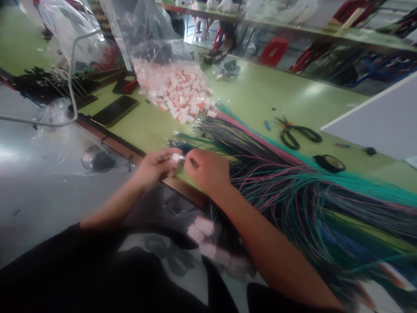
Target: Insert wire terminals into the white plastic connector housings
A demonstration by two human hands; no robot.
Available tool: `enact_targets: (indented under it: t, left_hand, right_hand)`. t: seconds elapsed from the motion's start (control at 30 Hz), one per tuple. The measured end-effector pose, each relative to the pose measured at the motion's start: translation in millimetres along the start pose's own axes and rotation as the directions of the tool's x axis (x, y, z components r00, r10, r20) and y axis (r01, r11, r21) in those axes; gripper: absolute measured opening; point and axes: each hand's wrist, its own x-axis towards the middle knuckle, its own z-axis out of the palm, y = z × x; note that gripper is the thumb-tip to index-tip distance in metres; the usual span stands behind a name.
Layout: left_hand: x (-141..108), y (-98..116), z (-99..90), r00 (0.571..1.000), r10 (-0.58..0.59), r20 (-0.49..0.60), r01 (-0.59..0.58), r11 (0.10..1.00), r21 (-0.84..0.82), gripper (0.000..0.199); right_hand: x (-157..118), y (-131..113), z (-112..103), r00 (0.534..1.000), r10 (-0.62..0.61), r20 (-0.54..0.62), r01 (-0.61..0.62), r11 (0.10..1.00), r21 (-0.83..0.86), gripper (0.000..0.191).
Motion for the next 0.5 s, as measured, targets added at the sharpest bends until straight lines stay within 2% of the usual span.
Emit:
enact_targets:
  t: [0.23, 0.5]
  left_hand:
    - [-0.4, 0.2, 1.6, 1.0, -0.013, -0.016, 0.013, 0.999, 0.03, 0.035]
    - [-0.1, 1.5, -3.2, 0.999, -0.034, -0.001, 0.033, 0.992, 0.12, 0.031]
  right_hand:
    - [1.4, -5.3, 2.8, 0.998, 0.0, 0.056, 0.007, 0.991, -0.131, 0.023]
    - [-1.3, -4.4, 5.9, 0.993, -0.016, 0.114, 0.034, 0.986, -0.16, 0.026]
